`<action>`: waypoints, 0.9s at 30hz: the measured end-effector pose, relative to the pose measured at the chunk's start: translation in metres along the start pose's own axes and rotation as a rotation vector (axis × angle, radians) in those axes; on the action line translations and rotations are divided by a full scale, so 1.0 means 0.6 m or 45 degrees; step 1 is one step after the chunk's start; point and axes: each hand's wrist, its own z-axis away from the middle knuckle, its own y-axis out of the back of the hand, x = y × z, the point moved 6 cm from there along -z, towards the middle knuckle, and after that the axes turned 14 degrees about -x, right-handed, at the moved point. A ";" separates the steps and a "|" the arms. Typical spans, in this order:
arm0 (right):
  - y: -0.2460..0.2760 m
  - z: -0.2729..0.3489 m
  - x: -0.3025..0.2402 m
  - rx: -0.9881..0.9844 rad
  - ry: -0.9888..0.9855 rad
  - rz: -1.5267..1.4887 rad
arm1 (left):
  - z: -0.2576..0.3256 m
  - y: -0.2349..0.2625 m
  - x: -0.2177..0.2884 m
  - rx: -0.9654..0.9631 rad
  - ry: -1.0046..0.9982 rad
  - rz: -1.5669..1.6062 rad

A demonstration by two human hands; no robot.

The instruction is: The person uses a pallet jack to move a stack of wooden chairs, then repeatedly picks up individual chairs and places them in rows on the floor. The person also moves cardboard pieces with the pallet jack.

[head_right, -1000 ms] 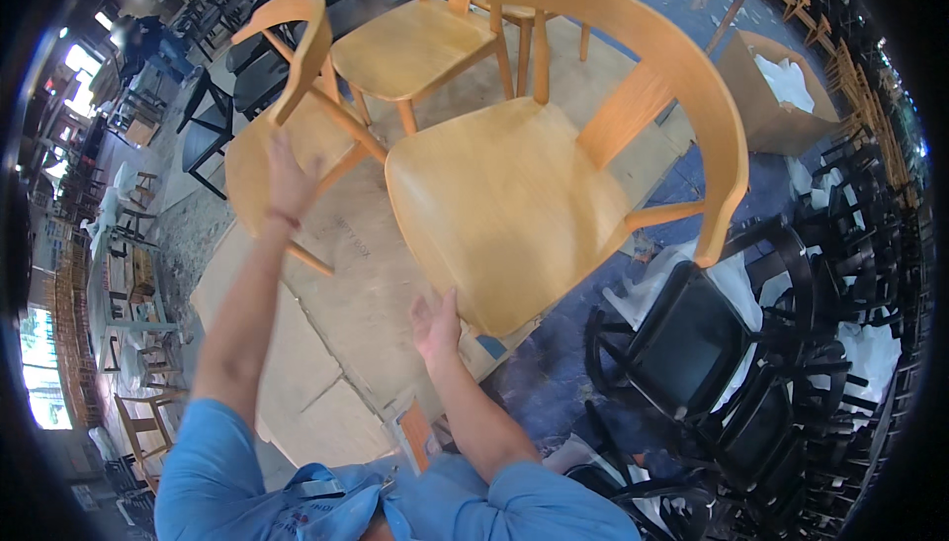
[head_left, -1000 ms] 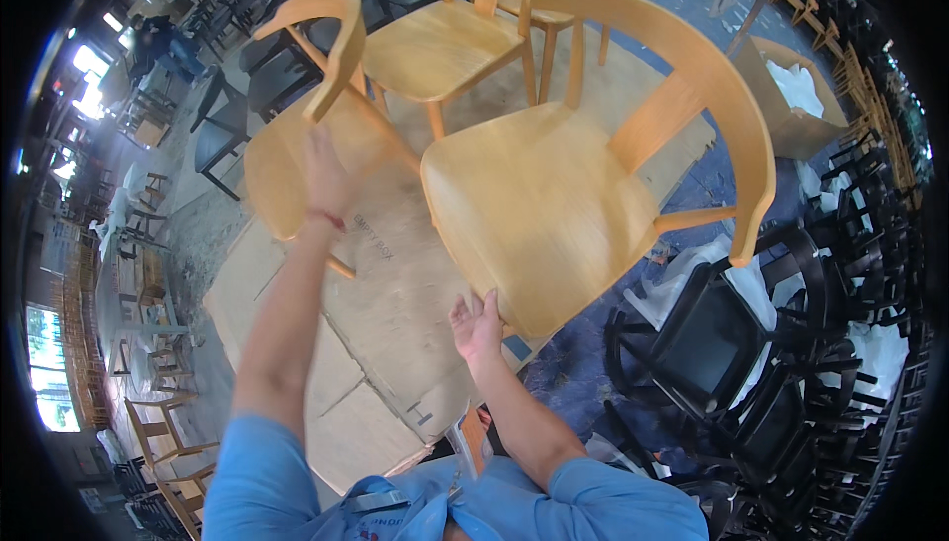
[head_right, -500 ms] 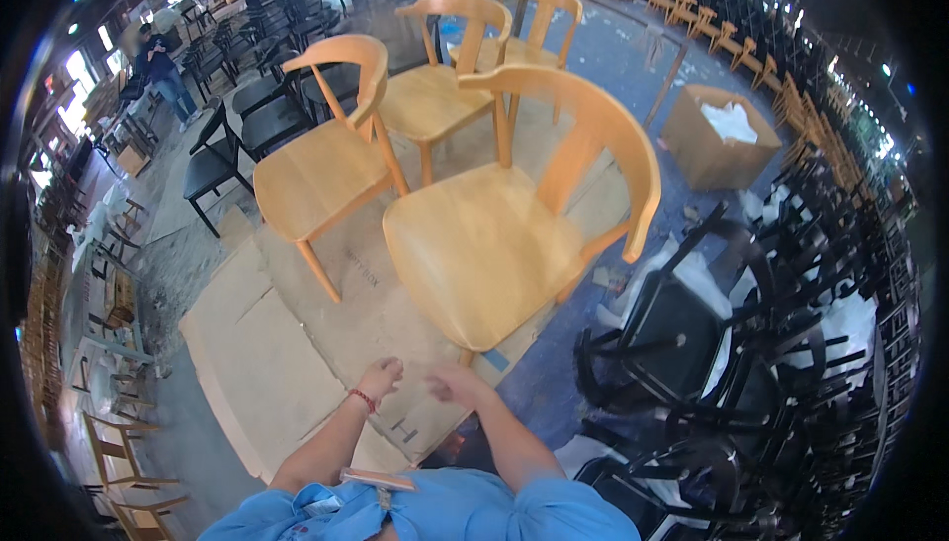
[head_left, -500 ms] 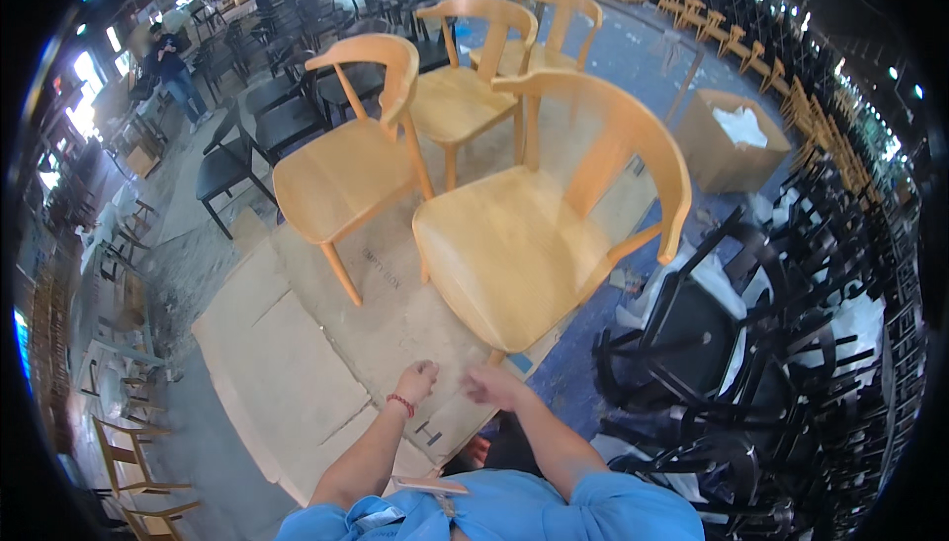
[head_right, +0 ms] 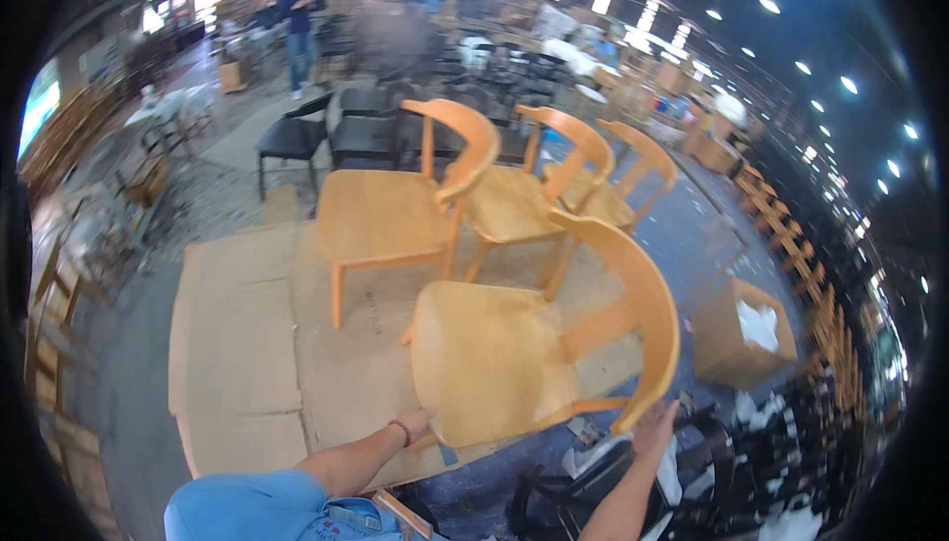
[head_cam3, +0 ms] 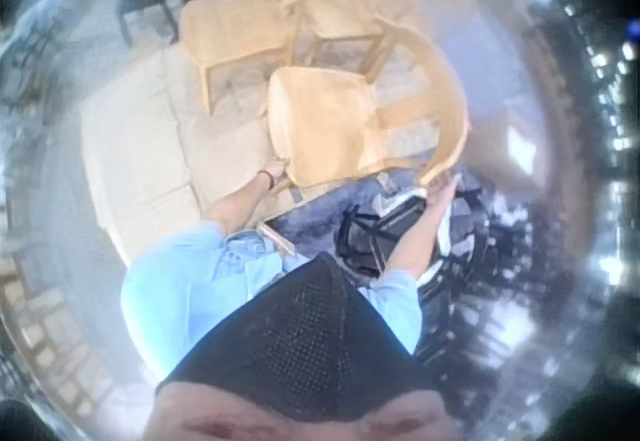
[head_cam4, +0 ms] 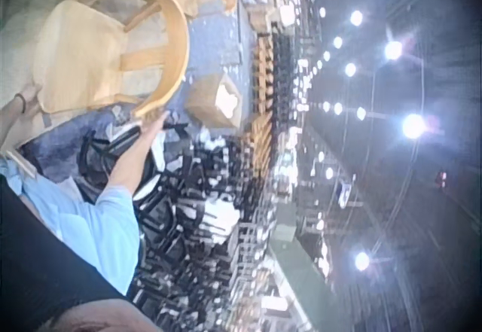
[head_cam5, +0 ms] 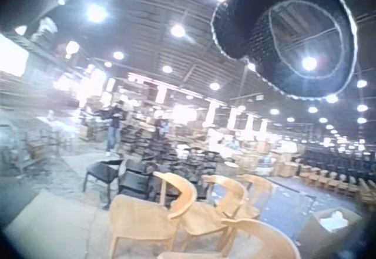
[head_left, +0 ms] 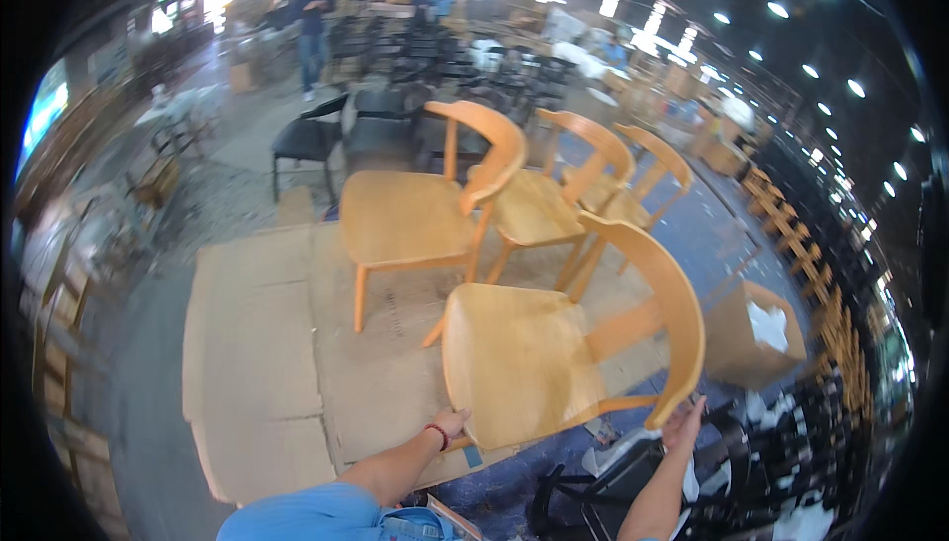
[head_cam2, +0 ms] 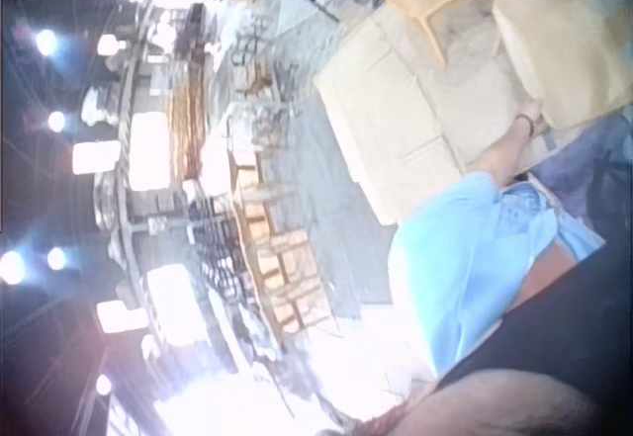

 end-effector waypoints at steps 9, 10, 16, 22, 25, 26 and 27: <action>-0.189 -0.061 0.012 -0.541 -0.174 -0.075 | 0.183 0.122 -0.005 0.293 -0.005 -0.668; -0.203 -0.049 0.014 -0.549 -0.166 -0.038 | 0.219 0.137 -0.007 0.303 0.060 -0.706; -0.379 0.037 0.087 -1.037 -0.339 0.294 | 0.441 0.279 -0.043 0.809 -0.017 -0.500; -0.578 0.208 0.178 -0.933 -0.328 0.618 | 0.594 0.439 -0.083 1.028 -0.384 -0.135; -0.698 0.299 0.191 -1.067 -0.253 0.752 | 0.695 0.493 -0.043 1.110 -0.686 -0.278; -0.731 0.325 0.187 -1.108 -0.213 0.801 | 0.718 0.492 -0.024 1.051 -0.610 -0.531; -0.752 0.351 0.177 -1.128 -0.185 0.855 | 0.736 0.476 0.005 0.943 -0.521 -0.798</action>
